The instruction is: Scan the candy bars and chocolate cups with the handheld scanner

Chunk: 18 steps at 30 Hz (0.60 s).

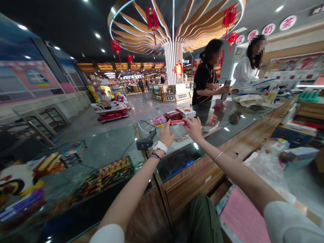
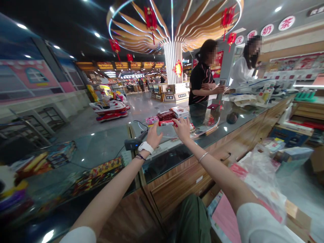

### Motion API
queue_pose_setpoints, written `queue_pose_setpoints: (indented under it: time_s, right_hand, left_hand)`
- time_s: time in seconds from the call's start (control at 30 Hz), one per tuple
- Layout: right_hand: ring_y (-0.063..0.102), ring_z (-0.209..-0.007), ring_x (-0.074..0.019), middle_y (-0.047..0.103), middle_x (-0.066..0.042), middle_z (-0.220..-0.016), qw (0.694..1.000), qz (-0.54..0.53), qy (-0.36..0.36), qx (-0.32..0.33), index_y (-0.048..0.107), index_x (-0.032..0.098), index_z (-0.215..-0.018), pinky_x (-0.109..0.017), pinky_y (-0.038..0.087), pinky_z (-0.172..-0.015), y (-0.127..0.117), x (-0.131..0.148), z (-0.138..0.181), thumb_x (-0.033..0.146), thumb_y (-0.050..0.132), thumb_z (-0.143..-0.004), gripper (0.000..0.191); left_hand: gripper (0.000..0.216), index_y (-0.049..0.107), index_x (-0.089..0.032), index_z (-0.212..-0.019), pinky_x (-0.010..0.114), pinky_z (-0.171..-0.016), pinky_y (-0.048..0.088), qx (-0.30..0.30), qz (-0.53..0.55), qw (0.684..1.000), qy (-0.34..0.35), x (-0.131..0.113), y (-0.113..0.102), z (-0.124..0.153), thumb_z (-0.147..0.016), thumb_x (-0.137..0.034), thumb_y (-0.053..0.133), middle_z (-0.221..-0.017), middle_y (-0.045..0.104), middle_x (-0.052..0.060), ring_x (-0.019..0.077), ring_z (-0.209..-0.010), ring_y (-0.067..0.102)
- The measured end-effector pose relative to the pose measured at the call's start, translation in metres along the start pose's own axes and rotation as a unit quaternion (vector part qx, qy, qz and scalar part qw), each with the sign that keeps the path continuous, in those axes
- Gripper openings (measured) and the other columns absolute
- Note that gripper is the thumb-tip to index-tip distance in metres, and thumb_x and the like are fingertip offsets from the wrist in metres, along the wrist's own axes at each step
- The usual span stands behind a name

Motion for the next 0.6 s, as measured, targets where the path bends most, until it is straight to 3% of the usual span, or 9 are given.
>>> queue_pose_setpoints:
  time_s: [0.23, 0.6]
  right_hand:
    - [0.055, -0.114, -0.0267, 0.065, -0.008, -0.121, 0.997, -0.035, -0.055, 0.042, 0.066, 0.026, -0.121, -0.053, 0.028, -0.114, 0.015, 0.072, -0.005, 0.023, 0.056, -0.092, 0.031]
    - [0.053, -0.119, -0.0272, 0.064, -0.010, -0.126, 0.987, -0.103, -0.092, 0.086, 0.065, 0.025, -0.125, -0.052, 0.026, -0.115, 0.062, 0.172, -0.009, 0.025, 0.057, -0.093, 0.034]
  left_hand:
    - [0.067, 0.044, -0.015, -0.143, 0.048, -0.115, 0.039, -0.026, -0.062, 0.998, -0.005, 0.030, -0.065, 0.027, -0.078, -0.011, 0.058, -0.138, 0.058, 0.013, 0.0280, -0.132, 0.051]
    - [0.064, 0.044, -0.019, -0.142, 0.051, -0.116, 0.035, -0.074, -0.156, 0.984, -0.046, 0.088, -0.149, 0.069, -0.079, -0.013, 0.057, -0.136, 0.060, 0.012, 0.0272, -0.128, 0.053]
Point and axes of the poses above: each hand's wrist, its own z-axis away from the middle knuckle, its own y-axis out of the palm, x = y × z, the point moved 9 cm from there along -z, towards the middle knuckle
